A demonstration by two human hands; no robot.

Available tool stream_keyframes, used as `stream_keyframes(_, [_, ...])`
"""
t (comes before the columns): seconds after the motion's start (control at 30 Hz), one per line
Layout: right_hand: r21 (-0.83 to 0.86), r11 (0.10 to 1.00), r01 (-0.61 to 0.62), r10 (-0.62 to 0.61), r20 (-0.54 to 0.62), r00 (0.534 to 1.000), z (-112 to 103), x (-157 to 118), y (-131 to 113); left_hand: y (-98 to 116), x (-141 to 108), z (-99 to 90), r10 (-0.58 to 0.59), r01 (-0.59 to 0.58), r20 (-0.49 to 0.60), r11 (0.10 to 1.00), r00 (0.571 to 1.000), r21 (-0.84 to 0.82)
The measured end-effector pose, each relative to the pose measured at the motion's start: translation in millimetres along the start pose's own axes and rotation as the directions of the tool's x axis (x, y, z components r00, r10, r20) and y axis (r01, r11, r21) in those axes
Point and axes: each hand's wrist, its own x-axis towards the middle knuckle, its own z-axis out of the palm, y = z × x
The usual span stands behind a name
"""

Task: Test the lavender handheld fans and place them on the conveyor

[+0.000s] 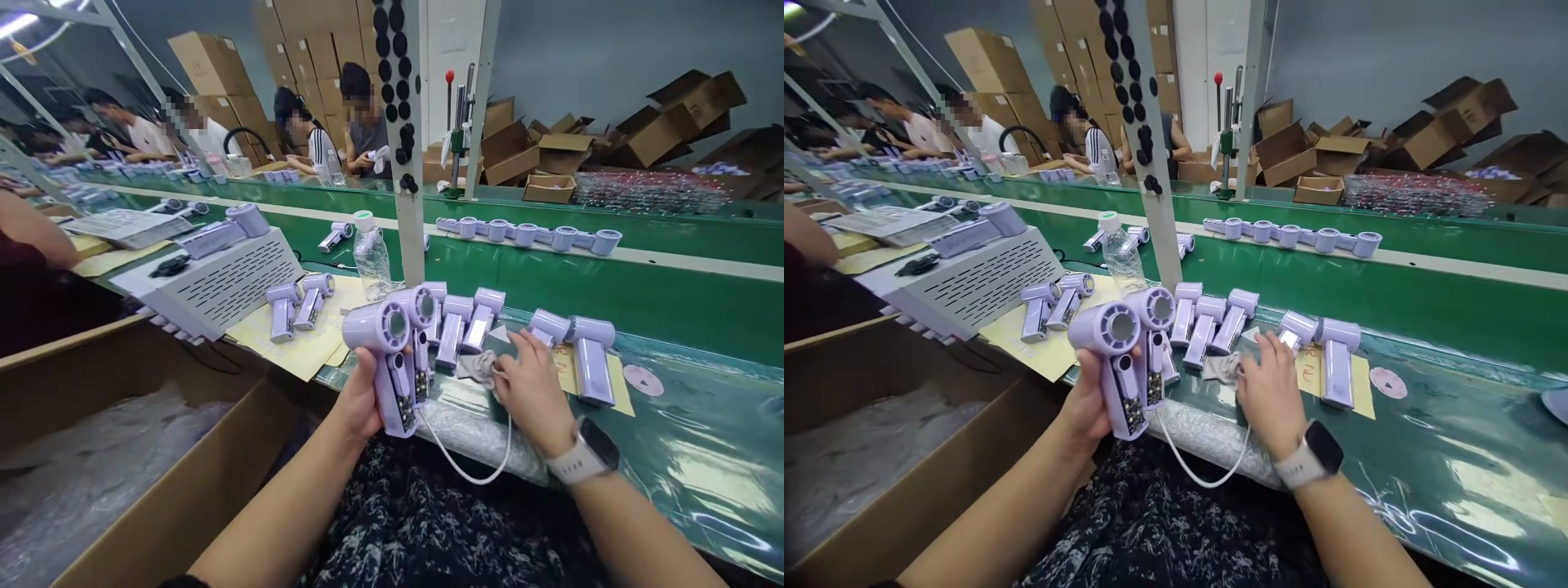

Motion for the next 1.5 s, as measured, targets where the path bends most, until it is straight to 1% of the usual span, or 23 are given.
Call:
stream_keyframes(0.13, [0.017,0.987,0.161,-0.161,0.001,0.987,18.7,-7.4,-26.9,7.4,-2.9,-0.9,0.181,-0.178,-0.031,0.981,0.983,0.076])
stream_keyframes(0.2, [0.042,0.98,0.193,-0.194,0.032,0.98,20.1,-9.9,-29.4,10.4,-4.6,0.2,0.219,-0.215,-0.048,0.974,0.975,0.076])
stream_keyframes(0.37, [-0.005,1.0,0.013,-0.013,-0.015,1.0,23.2,-1.4,0.0,15.0,-4.0,3.0,0.202,-0.198,-0.08,0.979,0.976,0.056])
stream_keyframes(0.43, [0.01,1.0,-0.004,0.004,0.025,1.0,26.7,1.5,5.2,15.5,-0.7,5.2,0.207,-0.205,-0.088,0.978,0.974,0.031])
stream_keyframes(0.53, [0.085,0.996,-0.011,0.003,0.091,0.996,22.3,-1.9,-2.9,16.1,4.7,10.1,0.194,-0.194,-0.054,0.981,0.979,0.012])
stream_keyframes(0.6, [0.153,0.988,-0.033,0.014,0.124,0.992,8.7,-9.3,-13.3,16.0,7.5,13.4,0.184,-0.184,-0.017,0.983,0.983,-0.002])
stream_keyframes(0.63, [0.238,0.969,-0.069,0.027,0.174,0.984,-0.4,-13.8,-18.8,15.6,8.6,15.0,0.175,-0.175,-0.003,0.984,0.985,-0.016])
stream_keyframes(0.67, [0.353,0.927,-0.13,0.039,0.255,0.966,-9.7,-18.3,-24.1,14.7,9.6,16.7,0.164,-0.164,0.007,0.986,0.986,-0.036])
stream_keyframes(0.73, [0.558,0.769,-0.313,0.034,0.453,0.891,-25.8,-26.0,-34.5,11.8,11.1,21.2,0.14,-0.138,0.015,0.986,0.99,-0.091])
stream_keyframes(0.8, [0.628,0.624,-0.465,0.015,0.586,0.81,-34.5,-30.5,-45.3,8.0,11.9,28.3,0.123,-0.117,0.029,0.981,0.992,-0.154])
stream_keyframes(0.83, [0.631,0.599,-0.494,0.011,0.61,0.792,-35.9,-31.5,-51.1,6.1,11.8,32.8,0.123,-0.115,0.035,0.976,0.992,-0.184])
stream_keyframes(0.9, [0.664,0.557,-0.499,-0.015,0.609,0.793,-34.4,-31.9,-62.8,3.1,11.0,42.9,0.13,-0.114,0.054,0.965,0.99,-0.236])
stream_keyframes(1.0, [0.769,0.459,-0.446,-0.071,0.532,0.844,-26.5,-34.7,-79.3,0.5,8.4,54.7,0.124,-0.093,0.092,0.954,0.988,-0.285])
stream_keyframes(1.07, [0.811,0.378,-0.447,-0.022,0.49,0.871,-19.3,-40.7,-89.1,-1.5,6.7,57.5,0.136,-0.103,0.096,0.951,0.986,-0.292])
stream_keyframes(1.1, [0.821,0.323,-0.47,0.025,0.489,0.872,-15.6,-44.6,-93.4,-3.0,6.0,57.6,0.156,-0.127,0.08,0.95,0.985,-0.286])
stream_keyframes(1.17, [0.831,0.193,-0.521,0.113,0.509,0.853,-8.8,-51.9,-100.4,-6.4,4.8,56.6,0.199,-0.185,0.029,0.949,0.98,-0.256])
stream_keyframes(1.2, [0.832,0.148,-0.534,0.135,0.518,0.845,-6.4,-54.3,-102.5,-7.9,4.3,56.1,0.213,-0.205,0.007,0.949,0.977,-0.241])
stream_keyframes(1.23, [0.835,0.137,-0.532,0.139,0.516,0.845,-5.3,-55.5,-103.6,-9.0,3.8,55.9,0.223,-0.219,-0.009,0.948,0.975,-0.231])
stream_keyframes(1.27, [0.84,0.165,-0.518,0.121,0.504,0.855,-5.5,-55.5,-103.4,-9.5,3.2,56.1,0.224,-0.221,-0.015,0.948,0.975,-0.229])
stream_keyframes(1.3, [0.844,0.222,-0.489,0.086,0.483,0.872,-7.0,-54.4,-102.4,-9.2,2.5,56.7,0.217,-0.214,-0.016,0.947,0.976,-0.241])
stream_keyframes(1.4, [0.86,0.414,-0.298,-0.05,0.348,0.936,-16.1,-48.3,-96.5,-4.1,0.0,59.5,0.158,-0.156,-0.022,0.929,0.987,-0.336])
stream_keyframes(1.47, [0.869,0.465,-0.17,-0.094,0.24,0.966,-21.2,-45.8,-93.6,0.9,-1.5,60.7,0.093,-0.091,-0.015,0.906,0.996,-0.413])
stream_keyframes(1.5, [0.868,0.474,-0.148,-0.078,0.209,0.975,-22.3,-45.6,-92.7,3.1,-2.1,60.7,0.077,-0.073,-0.009,0.898,0.997,-0.435])
